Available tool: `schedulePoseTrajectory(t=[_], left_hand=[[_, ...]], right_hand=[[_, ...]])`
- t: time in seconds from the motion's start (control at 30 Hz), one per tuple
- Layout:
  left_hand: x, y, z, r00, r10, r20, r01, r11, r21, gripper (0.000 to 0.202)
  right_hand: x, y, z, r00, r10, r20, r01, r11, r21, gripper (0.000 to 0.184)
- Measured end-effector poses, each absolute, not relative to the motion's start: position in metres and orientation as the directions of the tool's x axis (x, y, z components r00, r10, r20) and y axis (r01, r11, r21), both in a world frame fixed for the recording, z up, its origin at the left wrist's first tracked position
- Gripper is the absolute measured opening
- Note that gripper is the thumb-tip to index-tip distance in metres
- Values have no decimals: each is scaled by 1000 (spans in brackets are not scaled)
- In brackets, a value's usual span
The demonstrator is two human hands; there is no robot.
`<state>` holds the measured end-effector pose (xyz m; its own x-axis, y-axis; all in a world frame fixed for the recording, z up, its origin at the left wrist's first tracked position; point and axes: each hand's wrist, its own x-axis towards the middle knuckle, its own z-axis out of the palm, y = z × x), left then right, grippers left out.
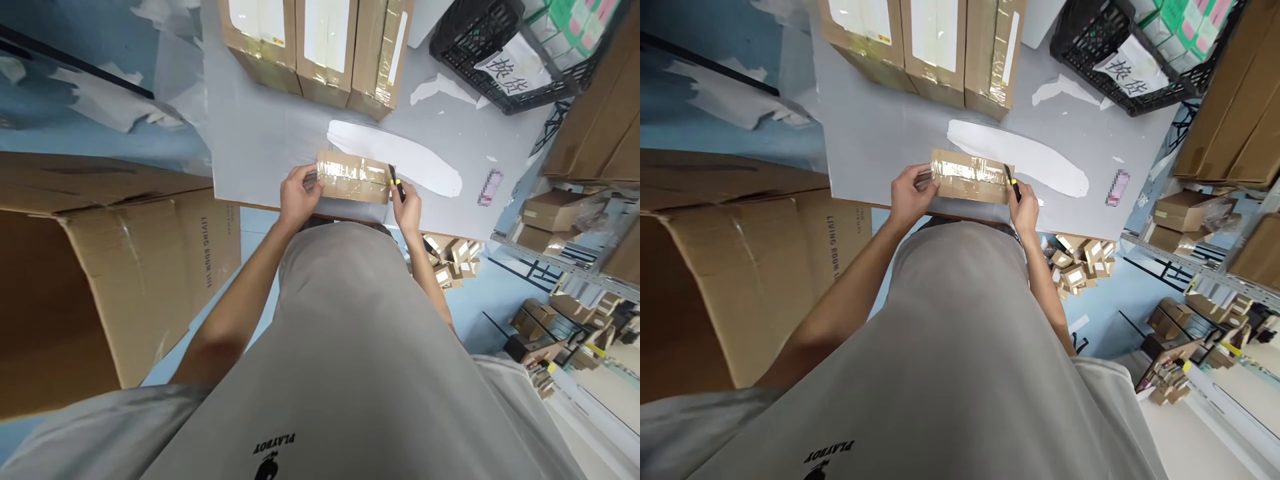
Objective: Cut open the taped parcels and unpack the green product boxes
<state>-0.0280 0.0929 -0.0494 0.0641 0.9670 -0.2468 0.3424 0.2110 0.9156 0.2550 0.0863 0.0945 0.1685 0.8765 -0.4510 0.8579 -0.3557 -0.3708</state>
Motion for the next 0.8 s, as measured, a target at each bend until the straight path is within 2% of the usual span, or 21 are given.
schedulePoseTrajectory(t=[0.07, 0.2, 0.3, 0.43, 0.63, 0.8], left_hand=[[-30, 98, -55, 66, 962, -265, 301, 234, 924, 46], [-37, 108, -56, 158, 957, -242, 282, 192, 940, 55], [-40, 113, -55, 255, 944, -210, 307, 127, 943, 56], [-40, 115, -59, 292, 932, -216, 264, 139, 955, 58], [-38, 113, -66, 282, 927, -248, 231, 186, 955, 59], [-37, 113, -67, 265, 933, -242, 155, 207, 966, 50]], right_hand=[[242, 92, 105, 138, 899, -415, 890, -297, -346, 46], [208, 111, 122, -72, 827, -557, 959, -96, -267, 44], [185, 127, 125, -155, 756, -636, 981, 44, -187, 43], [163, 140, 119, -166, 716, -678, 986, 133, -101, 42], [150, 145, 114, -185, 697, -693, 979, 195, -65, 43], [142, 147, 115, -199, 683, -703, 956, 292, 13, 45]])
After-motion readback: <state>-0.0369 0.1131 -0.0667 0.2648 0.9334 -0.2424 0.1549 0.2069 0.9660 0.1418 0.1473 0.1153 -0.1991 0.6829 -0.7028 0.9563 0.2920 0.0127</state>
